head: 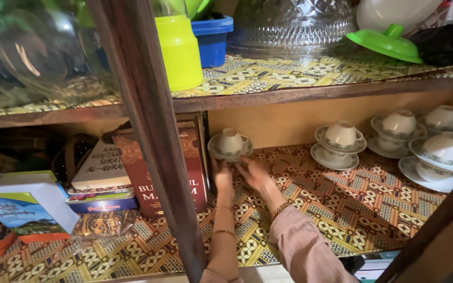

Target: The person arranges cups and saucers on the shelves of a wooden cabinet by hand.

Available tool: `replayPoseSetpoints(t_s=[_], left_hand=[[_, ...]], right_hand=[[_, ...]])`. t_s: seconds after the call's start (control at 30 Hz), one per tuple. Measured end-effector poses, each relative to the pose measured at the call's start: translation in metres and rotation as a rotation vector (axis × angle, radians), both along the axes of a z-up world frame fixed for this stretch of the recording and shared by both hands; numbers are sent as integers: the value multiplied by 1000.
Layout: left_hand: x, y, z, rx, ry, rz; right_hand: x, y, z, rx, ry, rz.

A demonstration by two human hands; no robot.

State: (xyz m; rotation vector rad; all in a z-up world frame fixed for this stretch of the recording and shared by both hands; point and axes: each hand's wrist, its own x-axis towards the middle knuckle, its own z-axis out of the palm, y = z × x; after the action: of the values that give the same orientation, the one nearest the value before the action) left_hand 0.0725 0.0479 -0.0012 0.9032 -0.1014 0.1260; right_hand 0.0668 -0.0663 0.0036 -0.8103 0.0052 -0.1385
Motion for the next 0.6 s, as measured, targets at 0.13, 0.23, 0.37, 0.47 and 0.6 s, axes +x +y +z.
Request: replayPoseSetpoints(t_s=[0.13,0.23,0.37,0.47,0.6], left_hand=[[-8,6,1,9,-22,-41],[-2,5,-4,-66,-80,-53],[8,6,-19,-57,-87,-36],[18,5,-23,-74,-63,-24],[23,3,-31,-142,-86,-10]], right_hand=[[-27,0,13,-161,-45,33],[-36,0,14,-220,-106,78],[-36,2,7,-231,-65,42],[-35,0,9,-183,-81,48],[-38,2,13,-514,-172,-181]])
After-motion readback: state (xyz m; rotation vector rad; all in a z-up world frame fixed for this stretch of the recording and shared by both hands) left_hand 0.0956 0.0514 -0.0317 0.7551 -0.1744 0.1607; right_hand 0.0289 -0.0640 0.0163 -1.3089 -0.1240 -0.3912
